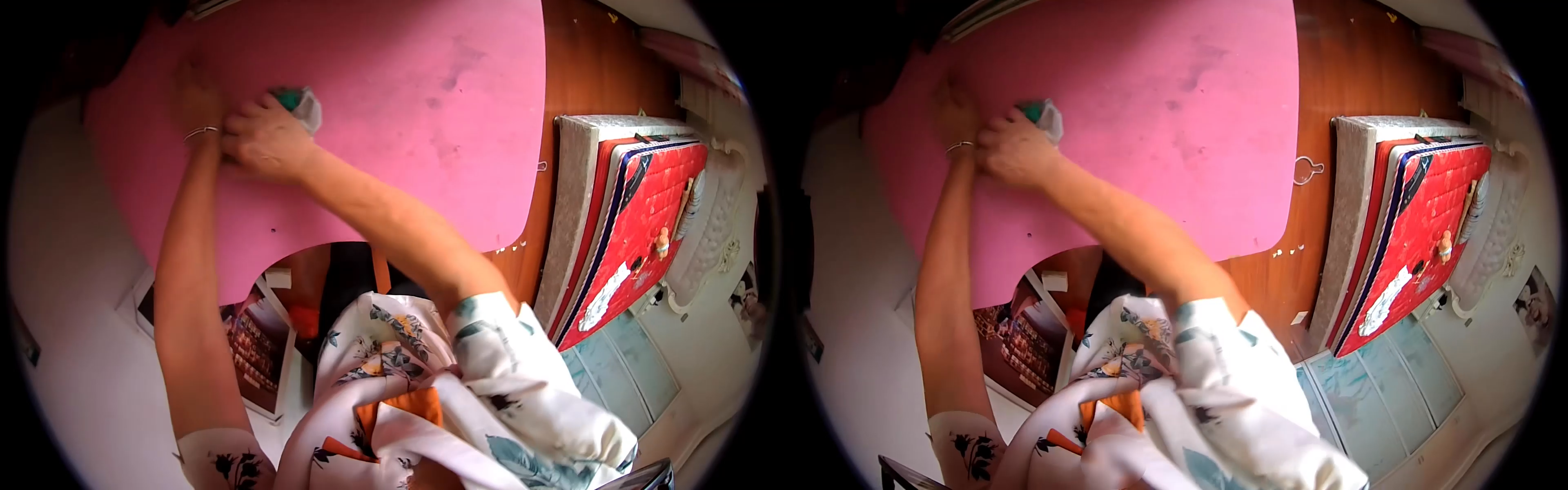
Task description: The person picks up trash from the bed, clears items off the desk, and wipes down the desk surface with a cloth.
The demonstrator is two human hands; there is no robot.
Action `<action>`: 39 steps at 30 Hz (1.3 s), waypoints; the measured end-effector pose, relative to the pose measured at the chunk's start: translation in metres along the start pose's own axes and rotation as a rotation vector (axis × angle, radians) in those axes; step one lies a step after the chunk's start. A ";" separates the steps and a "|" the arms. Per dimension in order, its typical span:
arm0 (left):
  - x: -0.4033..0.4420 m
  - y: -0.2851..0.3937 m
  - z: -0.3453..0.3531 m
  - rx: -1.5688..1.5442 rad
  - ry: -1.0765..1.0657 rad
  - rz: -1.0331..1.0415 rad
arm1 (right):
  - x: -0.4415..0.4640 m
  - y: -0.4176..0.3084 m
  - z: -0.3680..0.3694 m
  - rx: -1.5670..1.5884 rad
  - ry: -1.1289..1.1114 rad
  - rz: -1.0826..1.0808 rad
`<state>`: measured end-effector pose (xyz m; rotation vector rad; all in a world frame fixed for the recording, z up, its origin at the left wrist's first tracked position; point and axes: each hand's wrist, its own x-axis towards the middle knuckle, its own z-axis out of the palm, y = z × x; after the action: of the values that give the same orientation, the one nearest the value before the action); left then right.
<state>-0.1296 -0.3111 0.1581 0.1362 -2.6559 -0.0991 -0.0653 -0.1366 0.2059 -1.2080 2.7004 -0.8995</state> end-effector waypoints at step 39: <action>0.006 0.015 -0.012 -0.033 0.021 -0.040 | -0.230 0.026 -0.089 -0.115 0.196 0.670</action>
<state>-0.1305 -0.2975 0.1727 0.1787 -2.6299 -0.1532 0.0527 0.0806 0.2233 -0.1670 3.0094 -0.7889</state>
